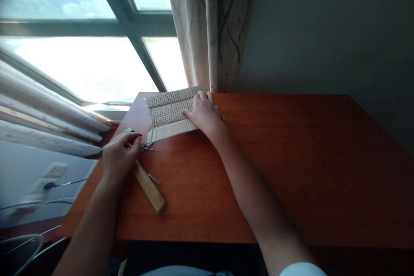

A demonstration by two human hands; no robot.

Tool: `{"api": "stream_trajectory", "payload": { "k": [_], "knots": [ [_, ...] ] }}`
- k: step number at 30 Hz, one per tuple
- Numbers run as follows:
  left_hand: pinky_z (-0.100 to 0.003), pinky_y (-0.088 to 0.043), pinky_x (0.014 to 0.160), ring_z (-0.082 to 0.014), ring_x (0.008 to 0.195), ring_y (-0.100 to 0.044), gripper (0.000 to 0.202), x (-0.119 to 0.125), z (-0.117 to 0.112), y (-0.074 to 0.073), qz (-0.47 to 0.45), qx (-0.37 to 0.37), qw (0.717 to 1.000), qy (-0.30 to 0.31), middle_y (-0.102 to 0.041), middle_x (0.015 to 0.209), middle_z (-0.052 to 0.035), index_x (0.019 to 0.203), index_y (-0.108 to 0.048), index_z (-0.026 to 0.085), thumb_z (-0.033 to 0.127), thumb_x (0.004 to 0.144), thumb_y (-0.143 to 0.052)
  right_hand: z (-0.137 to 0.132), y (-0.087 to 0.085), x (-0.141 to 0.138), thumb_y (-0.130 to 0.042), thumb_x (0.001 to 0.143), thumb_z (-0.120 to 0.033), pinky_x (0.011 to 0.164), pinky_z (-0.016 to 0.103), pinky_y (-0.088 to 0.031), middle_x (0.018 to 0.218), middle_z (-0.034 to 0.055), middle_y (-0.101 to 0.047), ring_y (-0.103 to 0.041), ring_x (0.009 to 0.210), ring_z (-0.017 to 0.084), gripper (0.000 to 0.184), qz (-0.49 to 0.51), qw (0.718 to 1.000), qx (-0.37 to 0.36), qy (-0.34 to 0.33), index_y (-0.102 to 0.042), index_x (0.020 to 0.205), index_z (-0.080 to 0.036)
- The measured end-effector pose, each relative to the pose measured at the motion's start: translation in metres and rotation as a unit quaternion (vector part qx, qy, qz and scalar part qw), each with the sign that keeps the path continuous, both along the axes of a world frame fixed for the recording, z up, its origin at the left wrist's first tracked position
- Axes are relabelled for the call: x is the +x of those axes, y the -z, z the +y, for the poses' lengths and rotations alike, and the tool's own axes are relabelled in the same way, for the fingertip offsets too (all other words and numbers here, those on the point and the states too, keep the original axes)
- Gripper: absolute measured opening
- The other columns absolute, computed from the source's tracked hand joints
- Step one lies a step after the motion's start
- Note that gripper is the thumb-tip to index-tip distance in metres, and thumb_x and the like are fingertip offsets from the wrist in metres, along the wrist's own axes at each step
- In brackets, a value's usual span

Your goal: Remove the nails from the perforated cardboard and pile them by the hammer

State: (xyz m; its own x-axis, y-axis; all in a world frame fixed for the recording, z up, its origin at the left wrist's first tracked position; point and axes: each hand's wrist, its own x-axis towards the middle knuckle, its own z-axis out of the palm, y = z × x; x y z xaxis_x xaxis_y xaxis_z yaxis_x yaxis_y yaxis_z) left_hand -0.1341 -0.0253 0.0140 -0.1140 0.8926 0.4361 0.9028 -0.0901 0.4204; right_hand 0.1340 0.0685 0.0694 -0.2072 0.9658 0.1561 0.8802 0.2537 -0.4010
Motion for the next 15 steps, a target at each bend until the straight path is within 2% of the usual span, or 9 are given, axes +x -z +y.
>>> {"api": "stream_trajectory", "payload": {
  "k": [5, 8, 15],
  "knots": [
    [-0.029, -0.044, 0.062, -0.0160, 0.061, -0.057, 0.019, -0.005, 0.000, 0.003, -0.004, -0.012, 1.000, 0.008, -0.065, 0.075, -0.0019, 0.088, -0.071, 0.019, 0.031, 0.089, -0.057, 0.013, -0.009, -0.042, -0.055, 0.095, -0.054, 0.105, 0.056, -0.042, 0.143, 0.0209, -0.053, -0.043, 0.133, 0.038, 0.059, -0.025, 1.000, -0.004, -0.001, -0.060, 0.130, -0.007],
    [-0.029, -0.045, 0.063, -0.0160, 0.062, -0.058, 0.020, -0.006, 0.000, 0.004, -0.015, -0.015, 1.000, 0.018, -0.067, 0.078, -0.0022, 0.090, -0.072, 0.019, 0.032, 0.089, -0.056, 0.024, -0.012, -0.060, -0.055, 0.094, -0.055, 0.105, 0.057, -0.041, 0.141, 0.0226, -0.055, -0.044, 0.132, 0.038, 0.061, -0.030, 1.000, -0.001, 0.003, -0.059, 0.131, -0.006],
    [-0.029, -0.048, 0.067, -0.0164, 0.067, -0.062, 0.018, -0.008, -0.002, 0.004, -0.045, -0.030, 0.998, 0.013, -0.071, 0.087, -0.0026, 0.092, -0.072, 0.021, 0.030, 0.087, -0.057, 0.033, -0.013, -0.071, -0.057, 0.093, -0.056, 0.104, 0.058, -0.042, 0.140, 0.0237, -0.054, -0.045, 0.132, 0.039, 0.062, -0.045, 0.999, 0.000, 0.000, -0.062, 0.128, -0.006]
  ]
}}
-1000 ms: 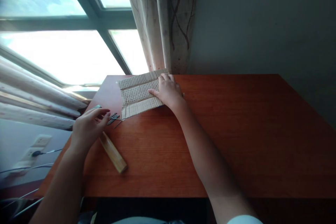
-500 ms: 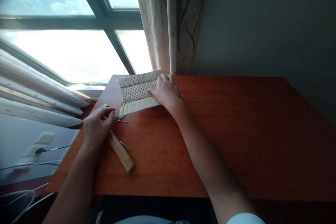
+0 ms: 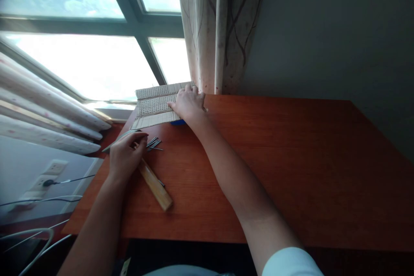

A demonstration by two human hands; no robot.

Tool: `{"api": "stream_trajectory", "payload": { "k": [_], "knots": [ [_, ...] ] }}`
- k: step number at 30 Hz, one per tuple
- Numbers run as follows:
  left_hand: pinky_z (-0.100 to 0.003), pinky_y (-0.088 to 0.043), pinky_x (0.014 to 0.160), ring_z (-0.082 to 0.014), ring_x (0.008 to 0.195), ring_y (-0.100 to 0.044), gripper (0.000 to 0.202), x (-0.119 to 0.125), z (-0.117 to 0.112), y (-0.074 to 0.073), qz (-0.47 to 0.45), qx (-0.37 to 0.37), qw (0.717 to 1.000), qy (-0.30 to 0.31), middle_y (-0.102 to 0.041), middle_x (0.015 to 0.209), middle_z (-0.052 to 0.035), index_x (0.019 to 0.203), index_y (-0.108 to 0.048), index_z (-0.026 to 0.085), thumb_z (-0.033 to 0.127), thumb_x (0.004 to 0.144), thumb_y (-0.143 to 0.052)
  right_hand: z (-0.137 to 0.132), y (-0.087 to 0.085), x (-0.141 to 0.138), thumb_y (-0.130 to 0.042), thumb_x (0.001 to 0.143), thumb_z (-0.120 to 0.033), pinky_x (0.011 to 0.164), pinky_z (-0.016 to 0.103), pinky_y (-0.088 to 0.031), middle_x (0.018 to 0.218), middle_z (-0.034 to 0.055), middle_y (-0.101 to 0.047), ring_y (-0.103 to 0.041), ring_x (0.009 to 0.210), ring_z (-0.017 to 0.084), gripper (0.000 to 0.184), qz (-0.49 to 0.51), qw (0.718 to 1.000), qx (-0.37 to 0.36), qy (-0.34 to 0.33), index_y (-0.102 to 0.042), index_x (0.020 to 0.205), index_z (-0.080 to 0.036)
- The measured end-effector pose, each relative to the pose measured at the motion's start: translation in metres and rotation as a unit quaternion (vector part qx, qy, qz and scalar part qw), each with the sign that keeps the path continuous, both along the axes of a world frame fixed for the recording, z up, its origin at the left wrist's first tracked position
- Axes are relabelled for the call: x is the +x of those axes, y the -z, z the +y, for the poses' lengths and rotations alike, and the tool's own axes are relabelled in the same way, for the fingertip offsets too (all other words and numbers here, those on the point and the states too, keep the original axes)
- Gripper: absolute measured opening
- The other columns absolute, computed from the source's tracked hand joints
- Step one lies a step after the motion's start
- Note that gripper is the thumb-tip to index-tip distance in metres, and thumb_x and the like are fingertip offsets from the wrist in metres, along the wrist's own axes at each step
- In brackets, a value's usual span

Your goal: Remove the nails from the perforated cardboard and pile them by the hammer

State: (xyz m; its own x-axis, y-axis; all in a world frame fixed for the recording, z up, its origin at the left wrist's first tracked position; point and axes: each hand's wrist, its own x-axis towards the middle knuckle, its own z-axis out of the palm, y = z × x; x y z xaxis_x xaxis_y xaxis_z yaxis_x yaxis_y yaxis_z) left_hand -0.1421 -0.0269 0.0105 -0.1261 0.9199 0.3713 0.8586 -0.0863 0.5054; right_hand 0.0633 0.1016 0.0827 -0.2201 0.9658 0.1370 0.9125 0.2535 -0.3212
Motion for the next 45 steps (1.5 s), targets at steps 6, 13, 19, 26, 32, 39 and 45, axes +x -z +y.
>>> {"api": "stream_trajectory", "payload": {
  "k": [6, 13, 19, 26, 32, 39, 45],
  "knots": [
    [-0.028, -0.046, 0.065, -0.0159, 0.066, -0.062, 0.020, -0.001, 0.000, 0.001, 0.008, 0.003, 1.000, 0.003, -0.071, 0.084, -0.0020, 0.093, -0.073, 0.021, 0.031, 0.088, -0.057, -0.002, -0.004, 0.001, -0.062, 0.089, -0.056, 0.104, 0.058, -0.041, 0.135, 0.0237, -0.057, -0.048, 0.128, 0.039, 0.064, 0.002, 1.000, 0.021, 0.006, -0.063, 0.126, -0.004],
    [-0.028, -0.047, 0.065, -0.0165, 0.066, -0.061, 0.022, 0.001, 0.001, 0.000, 0.014, -0.002, 1.000, 0.001, -0.070, 0.083, -0.0029, 0.094, -0.073, 0.020, 0.033, 0.088, -0.055, -0.060, -0.025, 0.015, -0.056, 0.098, -0.038, 0.096, 0.041, -0.046, 0.123, 0.0141, -0.065, -0.057, 0.116, 0.028, 0.033, 0.059, 0.991, 0.105, -0.057, -0.065, 0.119, -0.014],
    [-0.028, -0.049, 0.065, -0.0161, 0.067, -0.064, 0.020, 0.003, -0.001, -0.002, 0.017, -0.031, 0.999, 0.003, -0.071, 0.094, -0.0038, 0.095, -0.072, 0.021, 0.031, 0.086, -0.056, -0.148, 0.014, 0.029, -0.066, 0.090, -0.038, 0.073, 0.030, -0.046, 0.103, 0.0010, -0.070, -0.066, 0.091, 0.019, 0.018, 0.094, 0.962, -0.132, -0.219, -0.068, 0.102, -0.025],
    [-0.028, -0.050, 0.065, -0.0160, 0.067, -0.065, 0.021, 0.002, -0.001, -0.001, 0.019, -0.030, 0.999, 0.014, -0.070, 0.094, -0.0041, 0.096, -0.072, 0.021, 0.031, 0.088, -0.055, -0.179, 0.051, 0.025, -0.067, 0.087, -0.038, 0.069, 0.031, -0.046, 0.108, 0.0027, -0.069, -0.067, 0.094, 0.021, 0.022, 0.062, 0.948, -0.169, -0.263, -0.065, 0.104, -0.024],
    [-0.027, -0.049, 0.065, -0.0157, 0.066, -0.062, 0.023, 0.004, -0.001, -0.006, 0.010, -0.019, 1.000, 0.004, -0.070, 0.089, -0.0039, 0.095, -0.072, 0.019, 0.032, 0.089, -0.053, -0.181, 0.052, 0.014, -0.067, 0.089, -0.044, 0.067, 0.031, -0.048, 0.107, 0.0035, -0.068, -0.068, 0.093, 0.022, 0.026, 0.036, 0.954, -0.148, -0.260, -0.063, 0.105, -0.023],
    [-0.027, -0.047, 0.065, -0.0155, 0.065, -0.061, 0.025, 0.002, 0.000, -0.002, 0.016, -0.007, 1.000, 0.012, -0.070, 0.088, -0.0046, 0.096, -0.072, 0.018, 0.033, 0.089, -0.053, -0.164, 0.064, -0.005, -0.050, 0.099, -0.031, 0.067, 0.031, -0.049, 0.101, 0.0048, -0.069, -0.067, 0.089, 0.021, 0.017, 0.020, 0.969, -0.076, -0.236, -0.064, 0.099, -0.020],
    [-0.030, -0.047, 0.069, -0.0183, 0.067, -0.061, 0.026, 0.003, 0.006, 0.009, 0.023, 0.033, 0.999, -0.029, -0.069, 0.083, -0.0063, 0.092, -0.070, 0.015, 0.034, 0.087, -0.053, -0.122, 0.067, -0.027, -0.035, 0.104, -0.025, 0.067, 0.031, -0.048, 0.110, 0.0087, -0.067, -0.065, 0.093, 0.021, 0.030, 0.032, 0.974, -0.045, -0.219, -0.065, 0.109, -0.021]
  ]
}}
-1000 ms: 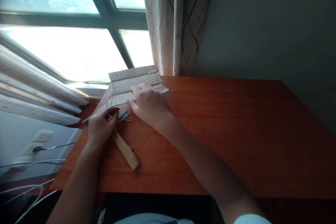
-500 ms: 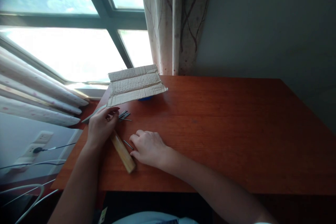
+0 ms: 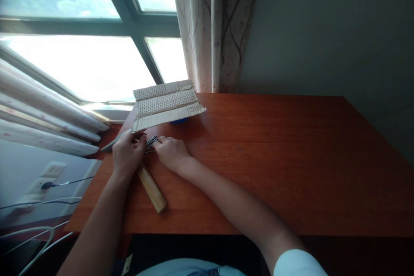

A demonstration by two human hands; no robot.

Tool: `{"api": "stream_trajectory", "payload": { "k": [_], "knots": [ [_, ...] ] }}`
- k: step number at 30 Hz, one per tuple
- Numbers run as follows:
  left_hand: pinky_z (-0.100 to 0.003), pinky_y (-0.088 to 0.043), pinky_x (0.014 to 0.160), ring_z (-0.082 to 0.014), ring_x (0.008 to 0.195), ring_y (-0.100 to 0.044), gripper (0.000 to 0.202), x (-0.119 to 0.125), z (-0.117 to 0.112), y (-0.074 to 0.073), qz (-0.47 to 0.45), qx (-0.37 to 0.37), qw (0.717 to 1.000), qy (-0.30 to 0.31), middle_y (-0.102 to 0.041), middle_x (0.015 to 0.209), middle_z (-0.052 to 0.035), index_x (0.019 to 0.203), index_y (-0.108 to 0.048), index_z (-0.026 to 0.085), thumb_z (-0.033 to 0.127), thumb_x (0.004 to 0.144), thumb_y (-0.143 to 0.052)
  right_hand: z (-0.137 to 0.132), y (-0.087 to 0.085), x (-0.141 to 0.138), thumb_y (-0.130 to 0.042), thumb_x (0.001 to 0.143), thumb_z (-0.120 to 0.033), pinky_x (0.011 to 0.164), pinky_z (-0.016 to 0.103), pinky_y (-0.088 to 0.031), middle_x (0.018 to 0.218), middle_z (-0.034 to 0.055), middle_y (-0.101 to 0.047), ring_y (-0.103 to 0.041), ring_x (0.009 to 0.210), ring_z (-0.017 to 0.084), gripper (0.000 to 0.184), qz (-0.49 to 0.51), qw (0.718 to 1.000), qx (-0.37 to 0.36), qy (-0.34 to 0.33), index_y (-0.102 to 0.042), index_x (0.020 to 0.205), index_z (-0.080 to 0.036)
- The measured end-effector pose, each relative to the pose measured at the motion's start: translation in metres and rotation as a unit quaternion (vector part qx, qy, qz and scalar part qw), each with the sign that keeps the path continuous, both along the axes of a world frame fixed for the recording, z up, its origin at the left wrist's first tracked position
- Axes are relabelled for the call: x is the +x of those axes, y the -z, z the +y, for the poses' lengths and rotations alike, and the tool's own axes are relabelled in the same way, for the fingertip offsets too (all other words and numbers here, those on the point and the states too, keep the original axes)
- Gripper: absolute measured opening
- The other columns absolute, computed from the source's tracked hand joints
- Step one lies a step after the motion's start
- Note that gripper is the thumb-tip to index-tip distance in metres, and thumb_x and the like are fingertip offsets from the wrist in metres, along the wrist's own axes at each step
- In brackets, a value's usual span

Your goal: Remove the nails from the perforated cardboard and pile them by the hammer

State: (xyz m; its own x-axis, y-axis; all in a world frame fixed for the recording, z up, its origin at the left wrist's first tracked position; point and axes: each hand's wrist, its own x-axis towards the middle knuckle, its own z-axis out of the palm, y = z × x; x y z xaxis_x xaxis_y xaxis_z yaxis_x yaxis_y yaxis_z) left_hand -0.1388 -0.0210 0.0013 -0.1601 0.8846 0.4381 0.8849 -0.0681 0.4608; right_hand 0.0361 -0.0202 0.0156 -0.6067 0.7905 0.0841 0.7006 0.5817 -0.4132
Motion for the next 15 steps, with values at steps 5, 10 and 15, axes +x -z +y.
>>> {"api": "stream_trajectory", "payload": {
  "k": [5, 10, 15],
  "knots": [
    [-0.032, -0.047, 0.073, -0.0216, 0.076, -0.063, 0.026, 0.008, 0.004, 0.005, 0.011, 0.040, 0.999, -0.005, -0.070, 0.083, -0.0080, 0.096, -0.072, 0.014, 0.028, 0.087, -0.052, 0.004, 0.007, 0.004, -0.036, 0.105, -0.028, 0.069, 0.030, -0.047, 0.110, 0.0076, -0.067, -0.064, 0.093, 0.020, 0.031, 0.025, 1.000, 0.006, 0.010, -0.065, 0.113, -0.022],
    [-0.033, -0.048, 0.079, -0.0226, 0.082, -0.065, 0.023, 0.017, 0.000, 0.000, 0.024, 0.055, 0.998, 0.013, -0.072, 0.088, -0.0078, 0.098, -0.072, 0.016, 0.024, 0.088, -0.053, -0.005, 0.021, 0.046, -0.050, 0.099, -0.028, 0.075, 0.028, -0.046, 0.106, 0.0049, -0.068, -0.064, 0.091, 0.018, 0.020, 0.141, 0.989, -0.012, 0.048, -0.068, 0.103, -0.023],
    [-0.031, -0.049, 0.080, -0.0205, 0.086, -0.065, 0.017, 0.053, -0.029, -0.024, 0.026, 0.071, 0.987, 0.145, -0.071, 0.092, -0.0066, 0.100, -0.069, 0.017, 0.019, 0.092, -0.055, -0.008, 0.029, 0.114, -0.056, 0.094, -0.026, 0.082, 0.031, -0.045, 0.094, 0.0057, -0.069, -0.063, 0.089, 0.019, 0.014, 0.270, 0.955, -0.033, 0.121, -0.069, 0.091, -0.021]
  ]
}}
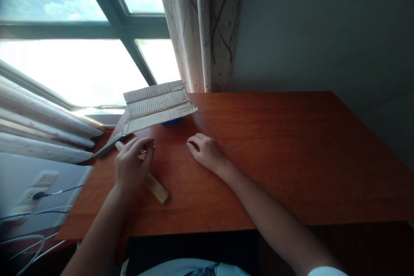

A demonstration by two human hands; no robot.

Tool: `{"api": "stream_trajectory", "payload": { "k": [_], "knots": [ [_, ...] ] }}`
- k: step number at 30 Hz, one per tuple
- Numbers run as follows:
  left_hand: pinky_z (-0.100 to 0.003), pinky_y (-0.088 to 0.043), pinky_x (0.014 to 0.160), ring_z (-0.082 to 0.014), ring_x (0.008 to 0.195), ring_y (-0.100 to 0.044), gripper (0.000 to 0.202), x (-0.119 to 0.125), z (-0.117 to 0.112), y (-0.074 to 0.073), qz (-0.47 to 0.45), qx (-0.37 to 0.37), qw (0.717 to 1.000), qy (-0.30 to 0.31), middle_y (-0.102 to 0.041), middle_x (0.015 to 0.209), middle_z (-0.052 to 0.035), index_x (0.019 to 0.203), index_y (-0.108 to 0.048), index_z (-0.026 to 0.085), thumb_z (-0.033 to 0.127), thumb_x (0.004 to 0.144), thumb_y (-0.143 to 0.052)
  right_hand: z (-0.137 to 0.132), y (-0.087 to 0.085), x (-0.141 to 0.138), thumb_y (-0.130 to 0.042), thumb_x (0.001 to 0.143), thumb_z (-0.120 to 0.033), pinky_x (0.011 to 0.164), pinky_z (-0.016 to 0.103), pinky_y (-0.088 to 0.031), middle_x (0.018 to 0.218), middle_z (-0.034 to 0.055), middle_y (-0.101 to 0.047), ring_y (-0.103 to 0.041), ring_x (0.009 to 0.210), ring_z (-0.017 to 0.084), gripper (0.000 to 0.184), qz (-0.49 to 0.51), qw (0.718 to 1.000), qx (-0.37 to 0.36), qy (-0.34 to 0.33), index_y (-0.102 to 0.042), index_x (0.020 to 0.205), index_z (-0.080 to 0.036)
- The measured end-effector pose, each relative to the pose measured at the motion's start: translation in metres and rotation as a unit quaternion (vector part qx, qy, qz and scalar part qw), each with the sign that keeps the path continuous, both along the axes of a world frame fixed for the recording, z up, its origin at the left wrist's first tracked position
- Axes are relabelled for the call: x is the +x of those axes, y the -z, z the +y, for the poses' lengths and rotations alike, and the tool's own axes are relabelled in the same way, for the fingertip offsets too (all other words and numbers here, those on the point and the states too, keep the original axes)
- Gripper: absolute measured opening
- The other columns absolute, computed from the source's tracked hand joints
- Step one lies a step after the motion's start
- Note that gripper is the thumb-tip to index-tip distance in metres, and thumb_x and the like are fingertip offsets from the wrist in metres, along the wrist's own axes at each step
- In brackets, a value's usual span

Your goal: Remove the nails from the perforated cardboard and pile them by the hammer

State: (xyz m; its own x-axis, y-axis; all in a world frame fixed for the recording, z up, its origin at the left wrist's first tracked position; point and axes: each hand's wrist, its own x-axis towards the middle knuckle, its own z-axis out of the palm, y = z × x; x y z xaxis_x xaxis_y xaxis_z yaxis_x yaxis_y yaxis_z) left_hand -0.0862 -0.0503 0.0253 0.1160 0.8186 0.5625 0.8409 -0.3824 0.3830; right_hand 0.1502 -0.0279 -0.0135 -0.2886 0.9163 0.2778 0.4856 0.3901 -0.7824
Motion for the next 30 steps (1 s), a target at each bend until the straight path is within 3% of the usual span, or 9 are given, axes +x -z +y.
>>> {"api": "stream_trajectory", "payload": {
  "k": [3, 5, 9, 12, 17, 23, 30],
  "knots": [
    [-0.027, -0.050, 0.078, -0.0170, 0.086, -0.065, 0.019, 0.046, -0.022, -0.016, -0.064, -0.056, 0.988, 0.130, -0.069, 0.095, -0.0062, 0.104, -0.067, 0.018, 0.014, 0.094, -0.052, -0.005, 0.001, 0.034, -0.055, 0.095, -0.031, 0.080, 0.033, -0.046, 0.089, 0.0063, -0.068, -0.062, 0.085, 0.020, 0.018, 0.049, 0.997, -0.018, 0.057, -0.067, 0.087, -0.020],
    [-0.026, -0.050, 0.075, -0.0159, 0.082, -0.064, 0.020, 0.083, -0.031, -0.020, -0.075, -0.112, 0.965, 0.224, -0.069, 0.092, -0.0061, 0.103, -0.067, 0.018, 0.015, 0.095, -0.050, -0.009, 0.002, 0.047, -0.054, 0.096, -0.037, 0.076, 0.032, -0.047, 0.085, 0.0055, -0.067, -0.062, 0.080, 0.019, 0.022, 0.087, 0.992, -0.041, 0.086, -0.066, 0.088, -0.021],
    [-0.027, -0.047, 0.063, -0.0180, 0.071, -0.065, 0.019, 0.144, -0.030, -0.009, 0.050, -0.202, 0.905, 0.371, -0.070, 0.082, -0.0066, 0.094, -0.071, 0.018, 0.027, 0.095, -0.054, -0.009, 0.004, 0.055, -0.051, 0.096, -0.045, 0.058, 0.028, -0.046, 0.078, 0.0030, -0.066, -0.058, 0.062, 0.015, 0.029, 0.159, 0.975, -0.112, 0.104, -0.064, 0.093, -0.020],
    [-0.027, -0.048, 0.062, -0.0196, 0.072, -0.067, 0.021, 0.167, -0.019, 0.009, 0.094, -0.235, 0.886, 0.388, -0.073, 0.082, -0.0058, 0.086, -0.073, 0.018, 0.029, 0.094, -0.057, -0.004, 0.000, 0.058, -0.055, 0.092, -0.044, 0.054, 0.026, -0.045, 0.074, 0.0018, -0.065, -0.057, 0.059, 0.013, 0.027, 0.189, 0.965, -0.161, 0.084, -0.064, 0.091, -0.019],
    [-0.031, -0.051, 0.066, -0.0230, 0.080, -0.070, 0.021, 0.172, -0.017, 0.028, 0.055, -0.225, 0.910, 0.343, -0.076, 0.091, -0.0062, 0.093, -0.076, 0.019, 0.024, 0.092, -0.056, -0.005, -0.017, 0.061, -0.064, 0.086, -0.035, 0.062, 0.025, -0.048, 0.075, 0.0003, -0.066, -0.060, 0.068, 0.013, 0.018, 0.208, 0.951, -0.227, 0.015, -0.067, 0.090, -0.018],
    [-0.036, -0.054, 0.073, -0.0269, 0.084, -0.070, 0.021, 0.165, -0.026, 0.030, 0.050, -0.217, 0.911, 0.348, -0.076, 0.096, -0.0092, 0.100, -0.076, 0.017, 0.024, 0.089, -0.059, -0.011, -0.028, 0.061, -0.066, 0.084, -0.027, 0.080, 0.029, -0.050, 0.085, 0.0030, -0.073, -0.067, 0.085, 0.017, 0.012, 0.141, 0.954, -0.240, -0.115, -0.073, 0.083, -0.017],
    [-0.034, -0.053, 0.072, -0.0253, 0.084, -0.070, 0.023, 0.163, -0.025, 0.030, 0.058, -0.198, 0.903, 0.376, -0.076, 0.096, -0.0092, 0.102, -0.076, 0.017, 0.021, 0.091, -0.056, -0.012, -0.033, 0.063, -0.064, 0.087, -0.026, 0.082, 0.030, -0.050, 0.087, 0.0035, -0.074, -0.067, 0.087, 0.019, 0.014, 0.118, 0.956, -0.232, -0.134, -0.074, 0.083, -0.018]
  ]
}}
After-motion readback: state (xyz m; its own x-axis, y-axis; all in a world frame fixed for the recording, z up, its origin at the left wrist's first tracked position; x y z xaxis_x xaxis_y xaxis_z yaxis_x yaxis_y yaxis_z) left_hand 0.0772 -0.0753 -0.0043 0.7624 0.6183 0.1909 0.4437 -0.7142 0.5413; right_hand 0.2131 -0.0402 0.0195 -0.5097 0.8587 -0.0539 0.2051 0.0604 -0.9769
